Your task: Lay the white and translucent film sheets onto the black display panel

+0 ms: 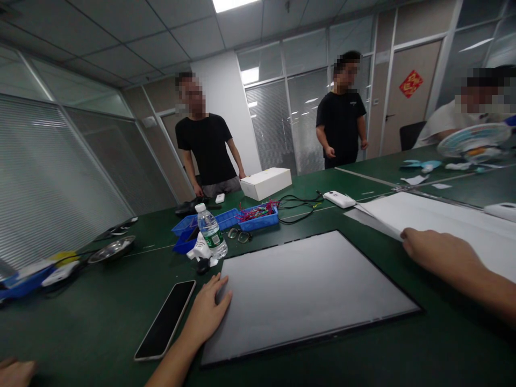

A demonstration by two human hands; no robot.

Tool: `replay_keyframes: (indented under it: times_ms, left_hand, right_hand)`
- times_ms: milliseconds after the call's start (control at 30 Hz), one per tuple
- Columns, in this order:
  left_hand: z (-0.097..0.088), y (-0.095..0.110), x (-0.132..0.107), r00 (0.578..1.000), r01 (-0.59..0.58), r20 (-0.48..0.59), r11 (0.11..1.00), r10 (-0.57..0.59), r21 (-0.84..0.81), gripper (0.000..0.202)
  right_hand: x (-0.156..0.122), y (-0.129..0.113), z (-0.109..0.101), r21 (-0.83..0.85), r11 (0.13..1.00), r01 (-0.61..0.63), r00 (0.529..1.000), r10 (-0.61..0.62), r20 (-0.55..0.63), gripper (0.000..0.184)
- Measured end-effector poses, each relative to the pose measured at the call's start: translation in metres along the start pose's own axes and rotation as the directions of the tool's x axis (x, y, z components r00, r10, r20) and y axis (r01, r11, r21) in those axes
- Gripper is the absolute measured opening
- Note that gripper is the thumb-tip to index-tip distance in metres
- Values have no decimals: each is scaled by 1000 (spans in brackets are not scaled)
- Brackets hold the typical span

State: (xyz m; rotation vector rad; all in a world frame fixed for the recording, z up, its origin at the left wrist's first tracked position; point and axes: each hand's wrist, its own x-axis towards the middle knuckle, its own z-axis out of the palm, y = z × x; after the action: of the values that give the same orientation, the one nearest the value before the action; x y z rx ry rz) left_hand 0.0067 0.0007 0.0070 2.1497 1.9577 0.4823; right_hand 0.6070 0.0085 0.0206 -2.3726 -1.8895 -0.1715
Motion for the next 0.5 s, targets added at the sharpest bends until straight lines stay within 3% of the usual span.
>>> replay_keyframes:
  times_ms: [100,200,267,300,333,367,433,467,500]
  left_hand:
    - [0,-1,1,1000,-6,8,1000,5,5,68]
    - [1,-2,2,1000,-3,12,1000,2,3,69]
    - [1,-3,2,1000,0,11,1000,0,3,69]
    - [1,-2,2,1000,0,12,1000,0,5,69]
    - [1,-2,2,1000,-1,13,1000,1,7,69]
    - [1,-1,2,1000,-2,15,1000,2,11,69]
    - [1,0,2,1000,-5,11,1000,4,21,69]
    - [1,0,2,1000,-6,6,1000,6,24,68]
    - [1,1,2,1000,-8,2,1000,8,25,68]
  right_hand:
    - [-9,-18,-8,-15,998,54,997,-55,-49,53]
    - [-22,-40,-8,-17,981,193,976,-194,-103,54]
    - [-32,-55,-4,-11,945,328,936,-326,-135,49]
    - [-37,-62,-1,-10,907,421,892,-416,-178,46]
    - [-43,-70,1,-20,847,532,819,-520,-244,43]
    - [-48,-77,4,-47,763,644,714,-622,-322,40]
    - [-60,-91,6,-135,569,811,458,-762,-458,38]
    - [-65,-98,7,-170,488,856,355,-794,-494,38]
    - [-70,-104,6,-186,431,883,291,-813,-504,37]
